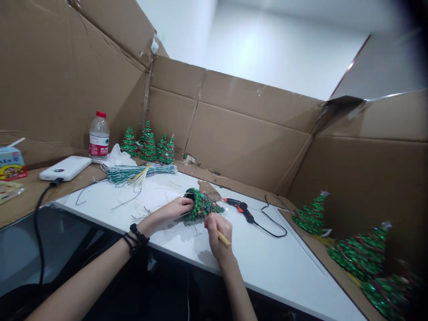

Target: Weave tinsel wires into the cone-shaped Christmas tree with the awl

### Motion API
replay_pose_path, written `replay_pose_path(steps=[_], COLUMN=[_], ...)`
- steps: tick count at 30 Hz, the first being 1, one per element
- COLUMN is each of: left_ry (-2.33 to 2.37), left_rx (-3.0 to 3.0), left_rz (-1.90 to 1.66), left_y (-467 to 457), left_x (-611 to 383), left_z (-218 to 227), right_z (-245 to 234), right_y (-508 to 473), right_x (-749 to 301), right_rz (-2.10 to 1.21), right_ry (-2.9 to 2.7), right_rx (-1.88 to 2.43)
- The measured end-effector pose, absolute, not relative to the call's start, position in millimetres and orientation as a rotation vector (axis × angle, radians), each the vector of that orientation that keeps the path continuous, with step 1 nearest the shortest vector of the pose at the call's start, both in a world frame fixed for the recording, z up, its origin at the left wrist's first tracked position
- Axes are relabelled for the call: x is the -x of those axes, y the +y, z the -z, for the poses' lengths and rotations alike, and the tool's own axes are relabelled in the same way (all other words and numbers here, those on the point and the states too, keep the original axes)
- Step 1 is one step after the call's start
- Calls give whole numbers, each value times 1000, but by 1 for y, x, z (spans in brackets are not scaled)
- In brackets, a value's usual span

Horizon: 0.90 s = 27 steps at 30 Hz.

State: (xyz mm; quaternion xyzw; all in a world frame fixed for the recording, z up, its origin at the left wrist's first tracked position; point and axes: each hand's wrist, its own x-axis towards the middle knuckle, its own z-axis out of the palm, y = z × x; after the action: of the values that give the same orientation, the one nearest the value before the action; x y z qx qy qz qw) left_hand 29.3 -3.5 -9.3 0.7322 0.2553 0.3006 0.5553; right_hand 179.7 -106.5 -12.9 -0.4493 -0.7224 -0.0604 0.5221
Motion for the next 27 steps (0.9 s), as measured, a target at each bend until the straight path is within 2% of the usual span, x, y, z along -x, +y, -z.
replay_pose_path(steps=[27], left_ry=[583], left_rx=[-1789], left_rz=[-737], left_y=[7], left_x=[-30], left_z=[21], right_z=[12], right_y=[-107], right_x=[-180], right_rz=[145], right_ry=[-1812], right_rx=[1079])
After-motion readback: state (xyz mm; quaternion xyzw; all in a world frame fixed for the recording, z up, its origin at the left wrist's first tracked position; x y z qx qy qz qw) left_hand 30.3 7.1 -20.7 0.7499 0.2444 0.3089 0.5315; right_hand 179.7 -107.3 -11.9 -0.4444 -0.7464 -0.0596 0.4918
